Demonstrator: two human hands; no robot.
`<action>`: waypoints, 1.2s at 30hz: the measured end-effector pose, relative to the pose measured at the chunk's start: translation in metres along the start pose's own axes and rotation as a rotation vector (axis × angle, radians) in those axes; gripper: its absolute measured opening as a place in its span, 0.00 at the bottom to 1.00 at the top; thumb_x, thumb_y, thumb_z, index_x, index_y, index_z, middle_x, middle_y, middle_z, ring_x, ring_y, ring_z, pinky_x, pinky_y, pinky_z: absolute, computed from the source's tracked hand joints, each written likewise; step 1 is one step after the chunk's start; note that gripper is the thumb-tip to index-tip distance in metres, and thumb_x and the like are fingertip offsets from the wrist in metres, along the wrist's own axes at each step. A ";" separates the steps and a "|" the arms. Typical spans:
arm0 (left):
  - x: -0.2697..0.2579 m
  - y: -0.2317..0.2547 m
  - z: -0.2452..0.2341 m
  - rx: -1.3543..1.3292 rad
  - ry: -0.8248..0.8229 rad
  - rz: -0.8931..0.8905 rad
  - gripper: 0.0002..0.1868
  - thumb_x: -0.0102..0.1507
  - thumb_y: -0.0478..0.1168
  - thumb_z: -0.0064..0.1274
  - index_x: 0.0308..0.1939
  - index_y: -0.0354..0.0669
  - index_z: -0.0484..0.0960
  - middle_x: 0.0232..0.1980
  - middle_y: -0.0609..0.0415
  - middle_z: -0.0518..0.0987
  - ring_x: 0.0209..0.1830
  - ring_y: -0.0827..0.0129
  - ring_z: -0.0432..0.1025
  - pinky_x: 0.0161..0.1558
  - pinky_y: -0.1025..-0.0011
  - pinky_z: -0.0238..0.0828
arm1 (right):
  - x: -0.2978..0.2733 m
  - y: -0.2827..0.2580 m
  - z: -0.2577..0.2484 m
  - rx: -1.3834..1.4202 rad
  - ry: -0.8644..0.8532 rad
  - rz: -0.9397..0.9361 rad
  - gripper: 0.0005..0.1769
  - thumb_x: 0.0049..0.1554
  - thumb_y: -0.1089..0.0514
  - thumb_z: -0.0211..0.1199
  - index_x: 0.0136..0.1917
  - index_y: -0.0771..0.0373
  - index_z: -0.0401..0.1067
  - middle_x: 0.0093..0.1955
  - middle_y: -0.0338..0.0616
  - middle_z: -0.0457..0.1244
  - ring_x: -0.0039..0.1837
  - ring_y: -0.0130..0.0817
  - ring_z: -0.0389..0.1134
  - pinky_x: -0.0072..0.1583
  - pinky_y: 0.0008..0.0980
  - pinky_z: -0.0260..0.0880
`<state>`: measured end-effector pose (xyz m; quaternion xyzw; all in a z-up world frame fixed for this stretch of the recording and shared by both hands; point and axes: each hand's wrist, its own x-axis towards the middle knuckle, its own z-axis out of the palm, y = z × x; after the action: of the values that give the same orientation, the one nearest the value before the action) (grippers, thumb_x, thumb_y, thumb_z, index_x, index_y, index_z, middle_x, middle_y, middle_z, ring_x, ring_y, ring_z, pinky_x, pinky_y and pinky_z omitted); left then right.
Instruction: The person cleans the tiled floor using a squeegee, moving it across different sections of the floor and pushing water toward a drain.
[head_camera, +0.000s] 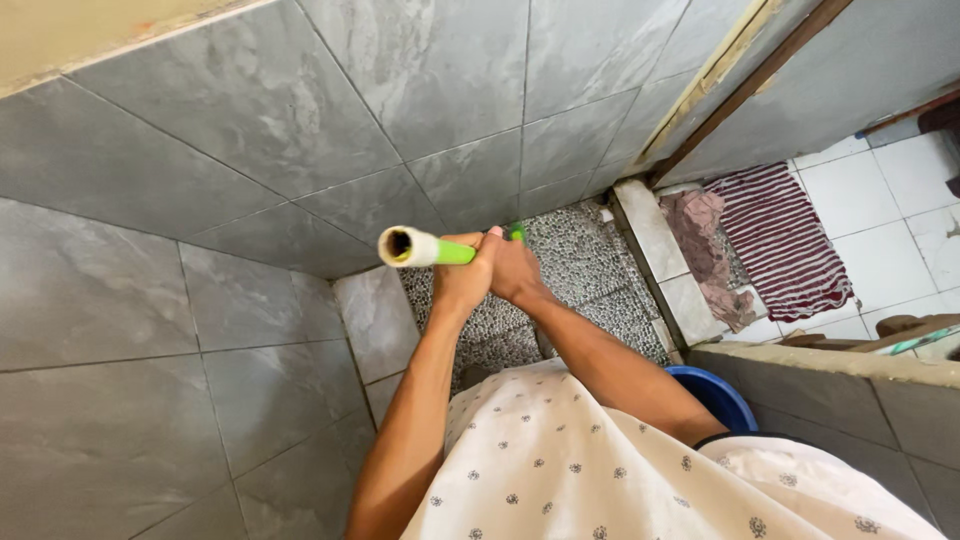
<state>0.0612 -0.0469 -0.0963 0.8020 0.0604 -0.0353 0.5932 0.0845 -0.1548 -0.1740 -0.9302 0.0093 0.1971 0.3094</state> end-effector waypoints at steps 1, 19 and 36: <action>0.000 0.004 0.009 0.086 0.000 0.000 0.24 0.66 0.47 0.57 0.21 0.33 0.75 0.18 0.54 0.69 0.19 0.72 0.61 0.27 0.67 0.57 | 0.010 0.016 0.009 0.037 -0.051 -0.015 0.23 0.51 0.44 0.66 0.55 0.59 0.77 0.52 0.59 0.70 0.58 0.58 0.71 0.58 0.51 0.72; 0.007 0.030 0.101 -0.260 0.042 0.007 0.21 0.65 0.41 0.55 0.17 0.38 0.76 0.19 0.61 0.72 0.19 0.78 0.62 0.26 0.71 0.58 | 0.001 0.088 -0.081 -0.094 0.068 -0.021 0.17 0.50 0.45 0.67 0.47 0.58 0.81 0.42 0.61 0.70 0.46 0.59 0.73 0.51 0.53 0.73; 0.015 0.036 0.141 0.006 -0.095 0.033 0.16 0.62 0.40 0.55 0.20 0.38 0.78 0.20 0.57 0.74 0.19 0.75 0.64 0.25 0.69 0.59 | 0.012 0.121 -0.069 0.121 -0.027 -0.027 0.17 0.53 0.47 0.65 0.50 0.60 0.79 0.46 0.59 0.71 0.51 0.57 0.73 0.55 0.51 0.73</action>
<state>0.0834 -0.1908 -0.1056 0.8020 0.0186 -0.0639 0.5936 0.1032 -0.2908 -0.1971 -0.9071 0.0045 0.2045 0.3679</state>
